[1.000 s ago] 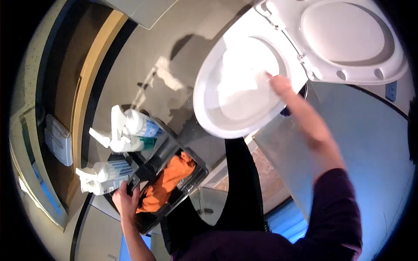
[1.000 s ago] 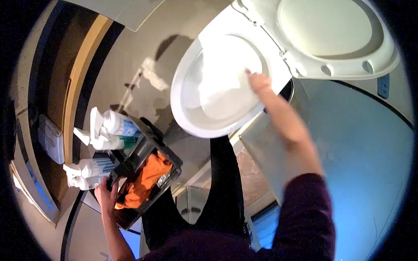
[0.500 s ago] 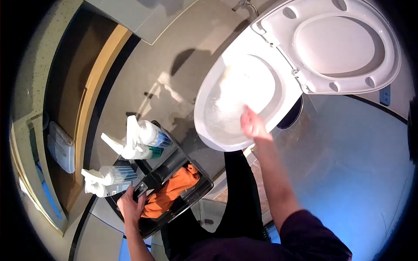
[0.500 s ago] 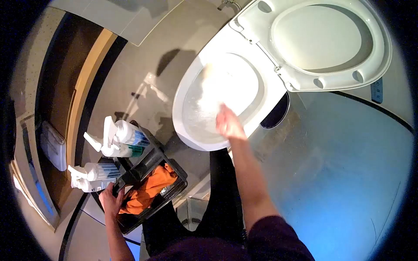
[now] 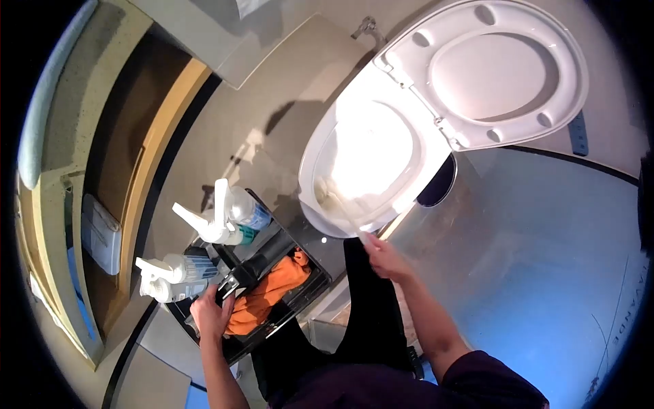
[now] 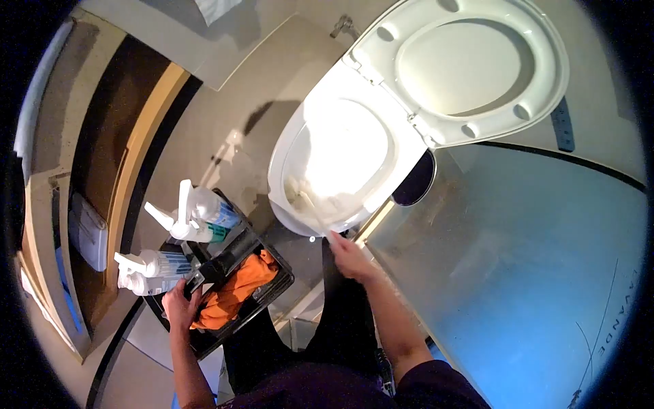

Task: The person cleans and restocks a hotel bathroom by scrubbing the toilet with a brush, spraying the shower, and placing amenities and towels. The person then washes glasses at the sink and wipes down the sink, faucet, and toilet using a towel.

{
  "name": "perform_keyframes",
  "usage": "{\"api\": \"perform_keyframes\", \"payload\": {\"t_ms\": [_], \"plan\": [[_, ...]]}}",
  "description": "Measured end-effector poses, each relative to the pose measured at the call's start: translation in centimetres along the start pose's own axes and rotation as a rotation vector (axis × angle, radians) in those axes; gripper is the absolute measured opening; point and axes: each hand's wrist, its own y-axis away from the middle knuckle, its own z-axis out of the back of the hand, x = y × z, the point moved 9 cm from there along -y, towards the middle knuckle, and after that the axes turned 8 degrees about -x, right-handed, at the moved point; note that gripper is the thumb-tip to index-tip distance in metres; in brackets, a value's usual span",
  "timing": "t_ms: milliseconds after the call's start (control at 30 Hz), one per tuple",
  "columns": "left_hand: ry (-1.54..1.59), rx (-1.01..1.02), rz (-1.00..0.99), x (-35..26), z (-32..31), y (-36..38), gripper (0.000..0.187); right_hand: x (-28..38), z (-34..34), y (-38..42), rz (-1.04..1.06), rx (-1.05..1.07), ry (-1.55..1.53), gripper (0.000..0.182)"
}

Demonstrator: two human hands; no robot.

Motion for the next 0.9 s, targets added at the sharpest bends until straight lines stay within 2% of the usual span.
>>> {"api": "perform_keyframes", "payload": {"t_ms": [67, 100, 200, 267, 333, 400, 467, 633, 733, 800, 867, 900], "plan": [[-0.025, -0.032, -0.065, 0.1, 0.0, 0.3, 0.027, 3.2, 2.2, 2.0, 0.106, -0.056, -0.078, 0.043], [-0.015, -0.051, -0.087, 0.0, 0.2, 0.3, 0.028, 3.8, 3.8, 2.1, 0.129, -0.210, 0.048, 0.043], [-0.003, -0.074, -0.122, 0.1, 0.2, 0.6, 0.029, 13.7, 6.6, 6.2, 1.022, -0.742, 0.698, 0.045], [-0.015, -0.057, -0.119, -0.4, 0.5, 0.8, 0.028, 17.3, 10.7, 2.8, 0.687, -0.927, 1.148, 0.052], [-0.037, -0.055, -0.084, -0.4, 0.5, 1.0, 0.029, 20.2, 13.3, 1.5, 0.564, -0.935, 1.358, 0.060], [-0.059, -0.043, -0.062, -0.1, 0.4, 1.3, 0.029, 18.2, 16.3, 2.2, 0.561, -0.916, 1.385, 0.061], [-0.051, -0.079, -0.095, -0.2, 0.6, 1.7, 0.031, 14.5, 19.7, 4.0, 0.483, -1.011, 1.350, 0.059], [-0.023, -0.163, -0.215, -0.2, 0.2, 2.5, 0.032, 4.6, 20.5, 6.8, 0.490, -0.934, 1.095, 0.052], [-0.029, -0.160, -0.250, -0.3, 0.1, 2.8, 0.033, -1.5, 17.5, 8.0, 0.556, -0.862, 0.770, 0.051], [-0.035, -0.175, -0.282, -0.5, 0.1, 2.9, 0.034, -5.0, 13.6, 9.5, 0.563, -0.825, 0.689, 0.051], [-0.072, -0.151, -0.250, -0.2, -0.2, 2.7, 0.033, -10.1, 9.3, 9.6, 0.325, -0.734, 0.660, 0.050], [-0.035, -0.137, -0.238, -0.2, -0.2, 2.5, 0.032, -11.1, 6.3, 9.9, 0.515, -0.742, 0.610, 0.049]]}}
